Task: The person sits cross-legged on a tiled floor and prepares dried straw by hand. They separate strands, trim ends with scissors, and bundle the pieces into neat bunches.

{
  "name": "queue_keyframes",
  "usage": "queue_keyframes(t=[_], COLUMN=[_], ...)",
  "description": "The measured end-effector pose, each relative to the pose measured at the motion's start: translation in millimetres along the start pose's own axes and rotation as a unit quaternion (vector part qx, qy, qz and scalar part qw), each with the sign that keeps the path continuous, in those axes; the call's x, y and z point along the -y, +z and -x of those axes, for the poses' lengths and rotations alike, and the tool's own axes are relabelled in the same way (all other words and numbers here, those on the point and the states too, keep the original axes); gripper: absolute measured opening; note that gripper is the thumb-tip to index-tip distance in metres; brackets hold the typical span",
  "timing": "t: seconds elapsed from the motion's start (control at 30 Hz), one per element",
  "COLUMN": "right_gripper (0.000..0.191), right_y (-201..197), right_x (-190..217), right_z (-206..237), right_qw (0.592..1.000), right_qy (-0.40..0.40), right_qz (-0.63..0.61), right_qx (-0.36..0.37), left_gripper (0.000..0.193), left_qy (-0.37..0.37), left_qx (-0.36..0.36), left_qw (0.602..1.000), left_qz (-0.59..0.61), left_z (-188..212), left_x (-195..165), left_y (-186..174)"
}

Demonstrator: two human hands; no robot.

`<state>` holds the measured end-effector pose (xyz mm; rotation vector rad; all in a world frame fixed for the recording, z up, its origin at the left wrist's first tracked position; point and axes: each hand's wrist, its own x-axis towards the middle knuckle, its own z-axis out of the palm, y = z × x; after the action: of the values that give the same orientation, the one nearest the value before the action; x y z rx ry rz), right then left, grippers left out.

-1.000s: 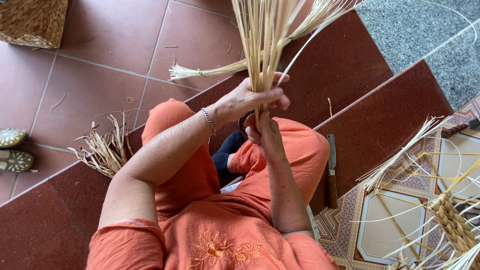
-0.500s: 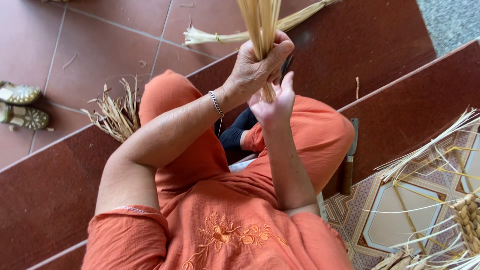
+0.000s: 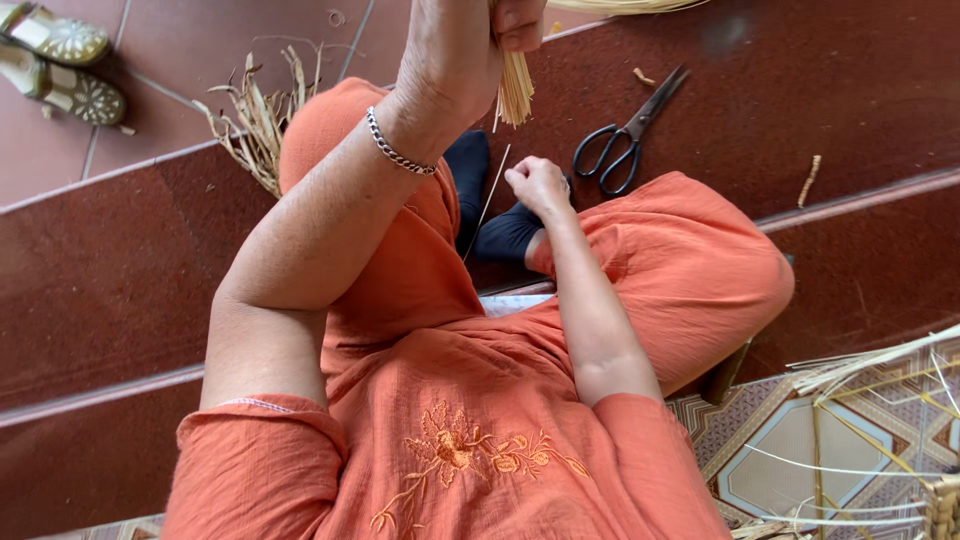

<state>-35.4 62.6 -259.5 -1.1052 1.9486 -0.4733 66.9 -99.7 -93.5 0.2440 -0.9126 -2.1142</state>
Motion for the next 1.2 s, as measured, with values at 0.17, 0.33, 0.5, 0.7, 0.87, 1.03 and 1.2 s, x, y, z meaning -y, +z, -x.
queue_keyframes(t=[0.17,0.33,0.5,0.7,0.87,1.03,1.2], right_gripper=[0.03,0.019,0.009,0.016,0.01,0.008,0.012], right_y=[23,23,-33,-133,-175,-171,-162], right_x=[15,15,8,36,64,96,120], right_z=[-39,-56,-58,2,58,104,114], right_qw=[0.978,0.997,0.896,0.78,0.745,0.73,0.728], right_qy=[0.078,0.061,0.015,-0.146,-0.198,-0.373,-0.505], right_qz=[0.183,0.017,-0.441,-0.586,-0.62,-0.445,-0.026], right_qx=[0.07,0.037,-0.052,-0.165,-0.145,-0.362,-0.463], left_gripper=[0.041,0.038,0.047,0.024,0.023,0.026,0.034], left_qy=[-0.012,-0.018,-0.04,-0.125,-0.265,-0.278,-0.305], left_qx=[0.031,0.043,0.006,-0.055,-0.031,-0.022,-0.005], left_qw=[0.998,0.996,0.984,0.969,0.932,0.938,0.94], left_qz=[-0.047,-0.079,-0.173,-0.205,-0.246,-0.207,-0.153], left_z=[-16,-32,-20,-3,15,35,45], left_x=[-3,-9,-26,-47,-46,-45,-49], left_y=[-34,-39,-16,38,63,70,67])
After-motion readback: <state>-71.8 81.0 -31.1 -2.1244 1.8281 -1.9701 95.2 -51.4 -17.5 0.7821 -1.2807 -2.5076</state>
